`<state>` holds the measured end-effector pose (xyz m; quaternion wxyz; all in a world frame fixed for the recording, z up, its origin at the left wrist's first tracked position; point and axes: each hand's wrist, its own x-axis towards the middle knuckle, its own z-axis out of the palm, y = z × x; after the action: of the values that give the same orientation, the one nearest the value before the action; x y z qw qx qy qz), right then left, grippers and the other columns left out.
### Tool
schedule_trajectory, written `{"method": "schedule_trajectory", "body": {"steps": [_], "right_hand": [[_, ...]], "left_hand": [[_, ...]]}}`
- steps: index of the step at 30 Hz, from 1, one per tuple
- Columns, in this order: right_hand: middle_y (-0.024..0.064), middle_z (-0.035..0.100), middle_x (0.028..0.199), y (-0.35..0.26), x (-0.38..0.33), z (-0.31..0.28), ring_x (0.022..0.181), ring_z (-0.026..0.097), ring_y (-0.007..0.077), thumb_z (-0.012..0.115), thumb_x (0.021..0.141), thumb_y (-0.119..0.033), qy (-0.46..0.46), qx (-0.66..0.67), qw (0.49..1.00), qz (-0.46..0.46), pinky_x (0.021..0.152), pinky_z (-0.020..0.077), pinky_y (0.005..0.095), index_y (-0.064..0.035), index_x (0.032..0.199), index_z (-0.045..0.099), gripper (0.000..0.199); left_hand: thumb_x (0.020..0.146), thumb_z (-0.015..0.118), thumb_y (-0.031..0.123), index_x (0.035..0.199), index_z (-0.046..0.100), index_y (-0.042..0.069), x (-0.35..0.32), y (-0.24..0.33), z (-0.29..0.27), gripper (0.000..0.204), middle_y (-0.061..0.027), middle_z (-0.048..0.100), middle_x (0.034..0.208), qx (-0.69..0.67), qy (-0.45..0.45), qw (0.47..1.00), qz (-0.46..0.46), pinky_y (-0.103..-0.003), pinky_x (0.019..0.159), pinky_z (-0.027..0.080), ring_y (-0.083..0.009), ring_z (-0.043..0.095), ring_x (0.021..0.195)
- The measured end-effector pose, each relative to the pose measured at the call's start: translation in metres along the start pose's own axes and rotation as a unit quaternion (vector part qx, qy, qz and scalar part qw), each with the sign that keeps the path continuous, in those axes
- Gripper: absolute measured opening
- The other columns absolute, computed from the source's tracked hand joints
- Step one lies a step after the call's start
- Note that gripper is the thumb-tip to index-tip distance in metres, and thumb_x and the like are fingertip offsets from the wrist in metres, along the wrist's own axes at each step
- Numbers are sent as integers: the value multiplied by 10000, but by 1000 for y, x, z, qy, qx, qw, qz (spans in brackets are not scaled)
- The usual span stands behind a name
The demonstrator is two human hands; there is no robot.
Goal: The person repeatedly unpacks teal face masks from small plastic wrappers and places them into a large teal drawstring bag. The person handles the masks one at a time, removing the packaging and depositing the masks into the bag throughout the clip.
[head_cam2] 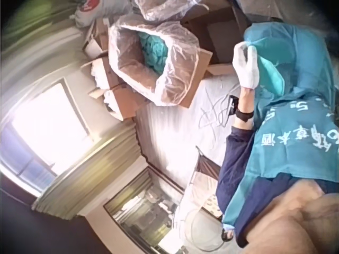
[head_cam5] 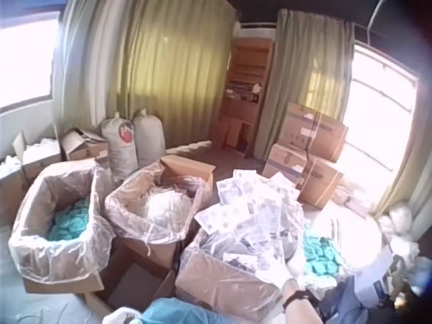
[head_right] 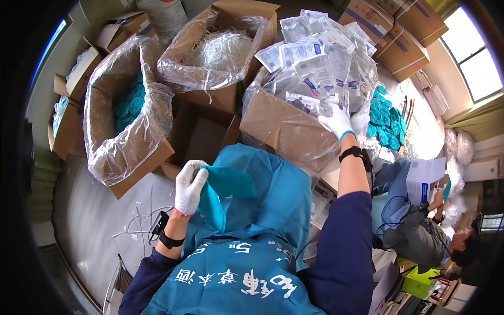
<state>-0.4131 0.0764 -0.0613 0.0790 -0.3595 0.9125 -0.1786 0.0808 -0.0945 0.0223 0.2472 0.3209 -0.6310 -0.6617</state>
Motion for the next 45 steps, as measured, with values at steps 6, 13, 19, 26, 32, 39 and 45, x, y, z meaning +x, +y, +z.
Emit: {"method": "schedule_trajectory", "body": {"steps": [6,13,19,26,32,39,45], "right_hand": [[184,594,1358,-63,-62,-52,1213,581,374,815,787,-317,304,-44,949,-67,1031,462,447,-149,1393,554,681],[163,572,1401,-114,-149,-57,1274,561,271,731,915,-197,357,196,912,-52,1115,402,392,-21,1424,503,585],[138,598,1356,-194,-233,-28,1251,573,210,592,945,-605,-114,603,771,-169,1081,439,357,44,1409,494,803],[72,682,1112,-250,-291,14,1001,638,127,635,931,20,-70,596,798,-56,900,504,258,8,1164,667,236],[148,672,1193,-257,-303,22,1141,622,341,777,841,-270,-36,499,831,-243,1024,451,396,-68,1284,636,507],[7,689,954,-244,-281,48,797,592,74,686,925,-91,54,640,762,78,701,480,240,-55,1112,704,192],[-10,635,888,-225,-274,28,731,598,86,618,993,-139,-111,648,749,82,684,495,242,-52,1124,675,168]], "left_hand": [[1011,603,165,1105,616,-3,9,-9,12,193,11,610,928,-31,2,999,7,-210,786,456,-55,539,851],[1025,599,208,1107,624,6,5,-7,25,219,20,606,925,-127,4,992,-25,-202,741,450,-48,539,820],[1027,604,232,1106,632,3,0,-6,32,244,17,616,938,-136,4,991,-10,-207,757,460,-49,548,834],[1028,466,562,1059,665,16,0,1,39,582,-120,691,830,-277,43,954,-105,-234,554,451,-107,551,576],[988,479,634,746,570,101,8,-20,49,593,-57,526,590,-366,126,909,-157,-322,444,424,-186,495,460],[993,534,563,914,645,66,6,-20,75,515,7,592,789,-178,9,974,-137,-268,647,446,-115,566,728],[980,665,216,1150,671,-2,-4,-13,80,276,-58,715,974,-15,-69,996,-62,-234,672,490,-77,623,794]]}}
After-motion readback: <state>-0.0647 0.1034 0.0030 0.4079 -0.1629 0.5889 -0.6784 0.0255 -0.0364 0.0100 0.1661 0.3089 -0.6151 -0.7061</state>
